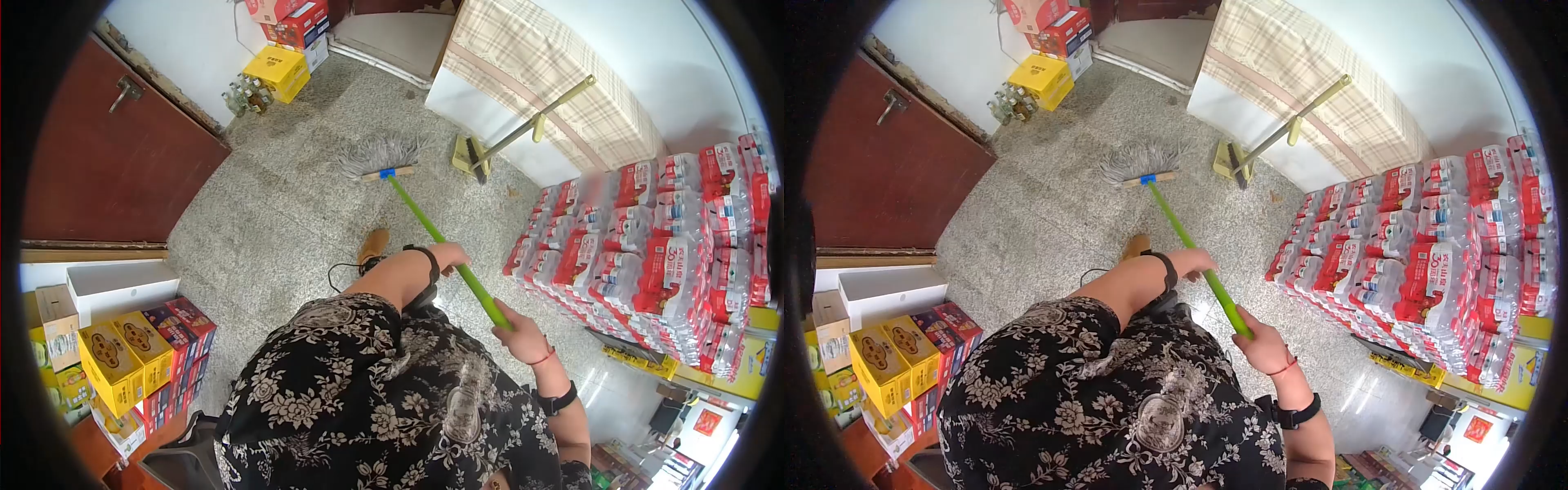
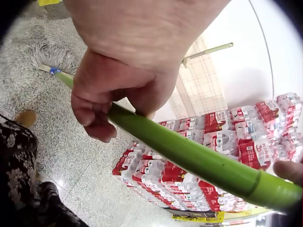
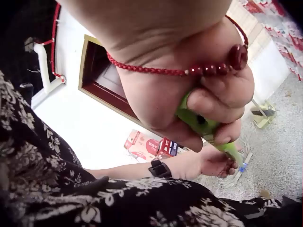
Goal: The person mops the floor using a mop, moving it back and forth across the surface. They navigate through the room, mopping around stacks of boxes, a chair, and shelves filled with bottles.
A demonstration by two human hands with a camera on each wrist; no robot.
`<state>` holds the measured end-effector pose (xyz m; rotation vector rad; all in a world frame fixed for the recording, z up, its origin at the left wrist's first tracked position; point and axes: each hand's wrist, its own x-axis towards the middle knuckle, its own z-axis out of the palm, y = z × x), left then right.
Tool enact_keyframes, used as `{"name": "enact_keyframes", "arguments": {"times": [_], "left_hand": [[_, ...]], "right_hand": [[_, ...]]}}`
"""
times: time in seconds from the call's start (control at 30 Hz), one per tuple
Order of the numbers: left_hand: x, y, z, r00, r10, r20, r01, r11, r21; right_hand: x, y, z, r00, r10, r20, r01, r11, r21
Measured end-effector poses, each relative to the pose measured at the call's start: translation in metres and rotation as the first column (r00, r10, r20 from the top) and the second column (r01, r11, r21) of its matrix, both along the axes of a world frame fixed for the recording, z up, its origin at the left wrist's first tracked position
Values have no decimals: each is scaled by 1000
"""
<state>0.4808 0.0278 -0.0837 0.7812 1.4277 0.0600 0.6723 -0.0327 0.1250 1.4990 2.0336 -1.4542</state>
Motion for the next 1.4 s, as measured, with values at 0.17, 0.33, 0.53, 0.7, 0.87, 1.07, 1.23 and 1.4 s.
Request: {"name": "enact_keyframes", "arguments": {"times": [0.17, 0.33, 0.53, 0.7, 0.87, 1.07, 1.23, 1.4], "left_hand": [[-22, 28, -24, 993, 116, -10, -115, 991, 68], [-66, 73, -65, 950, 313, -12, -309, 943, 128], [-146, 127, -129, 682, 719, -134, -675, 689, 265], [-218, 169, -110, 845, 507, -168, -481, 859, 173], [-227, 176, -92, 922, 327, -208, -299, 941, 156], [-193, 156, -71, 598, -454, -661, 711, 680, 176], [-118, 111, -132, 704, -420, -572, 656, 692, 300], [-47, 36, -62, 796, -477, -372, 584, 768, 264]], "right_hand": [[-32, 30, -3, 999, 34, 3, -34, 994, 101], [-88, 73, -33, 994, 111, 23, -114, 971, 212], [-180, 129, -72, 961, 272, 57, -276, 916, 290], [-232, 167, -87, 949, 294, 112, -313, 918, 244], [-235, 174, -86, 968, 238, 84, -252, 938, 239], [-208, 149, -80, 957, 262, 121, -283, 937, 207], [-139, 92, -62, 964, 241, 110, -254, 958, 131], [-61, 14, -49, 962, 241, 128, -258, 955, 147]]}}
